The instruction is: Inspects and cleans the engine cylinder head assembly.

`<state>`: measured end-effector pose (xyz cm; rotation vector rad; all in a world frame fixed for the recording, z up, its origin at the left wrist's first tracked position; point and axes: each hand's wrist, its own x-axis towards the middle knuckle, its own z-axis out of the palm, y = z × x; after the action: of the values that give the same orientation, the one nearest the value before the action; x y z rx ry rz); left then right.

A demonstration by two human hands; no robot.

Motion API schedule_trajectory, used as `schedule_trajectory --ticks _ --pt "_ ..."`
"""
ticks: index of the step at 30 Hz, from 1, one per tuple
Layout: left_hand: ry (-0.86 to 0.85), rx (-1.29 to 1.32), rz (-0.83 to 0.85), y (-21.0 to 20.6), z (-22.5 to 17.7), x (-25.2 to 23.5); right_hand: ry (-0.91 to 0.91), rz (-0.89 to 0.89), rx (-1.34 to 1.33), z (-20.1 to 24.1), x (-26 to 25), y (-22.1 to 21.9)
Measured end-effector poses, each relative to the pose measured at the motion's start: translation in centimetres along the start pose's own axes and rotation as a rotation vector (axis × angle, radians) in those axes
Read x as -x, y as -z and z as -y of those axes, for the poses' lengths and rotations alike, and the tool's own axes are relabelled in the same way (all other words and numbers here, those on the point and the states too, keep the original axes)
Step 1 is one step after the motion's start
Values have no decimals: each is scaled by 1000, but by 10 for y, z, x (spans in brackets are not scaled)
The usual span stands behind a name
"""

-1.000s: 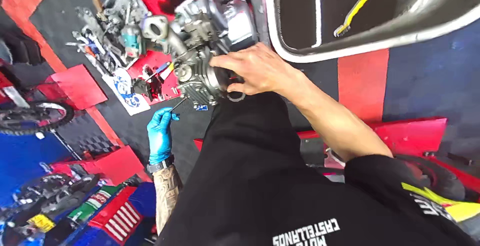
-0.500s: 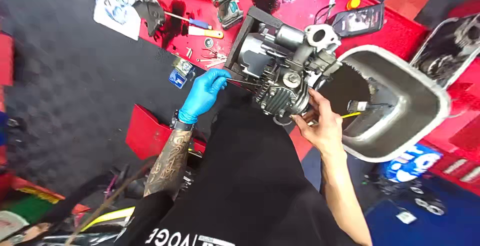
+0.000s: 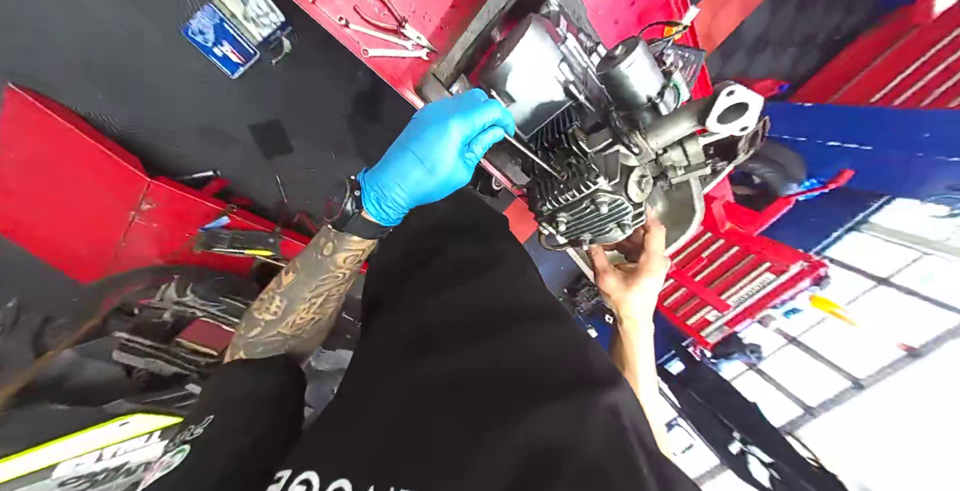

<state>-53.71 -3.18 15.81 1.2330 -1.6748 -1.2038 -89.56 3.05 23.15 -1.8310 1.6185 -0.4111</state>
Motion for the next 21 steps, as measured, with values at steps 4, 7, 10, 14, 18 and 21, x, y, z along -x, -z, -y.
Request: schedule_trajectory --ticks 4,7,10,14,18,21 --pt "-42 -66 -4 2 -5 -6 6 9 23 -1 0 1" --pt "-91 -142 -10 6 -18 -14 17 0 35 -3 0 0" --pt "-144 -209 -11 7 -29 -21 35 -14 38 -4 0 -1" --pt "-75 -225 21 5 -31 -24 58 -13 24 -7 0 -2" --pt "51 -181 137 0 -39 -17 54 -17 10 -9 0 -2" --pt "137 -116 99 -35 -50 -8 71 -12 -14 -11 0 -1"
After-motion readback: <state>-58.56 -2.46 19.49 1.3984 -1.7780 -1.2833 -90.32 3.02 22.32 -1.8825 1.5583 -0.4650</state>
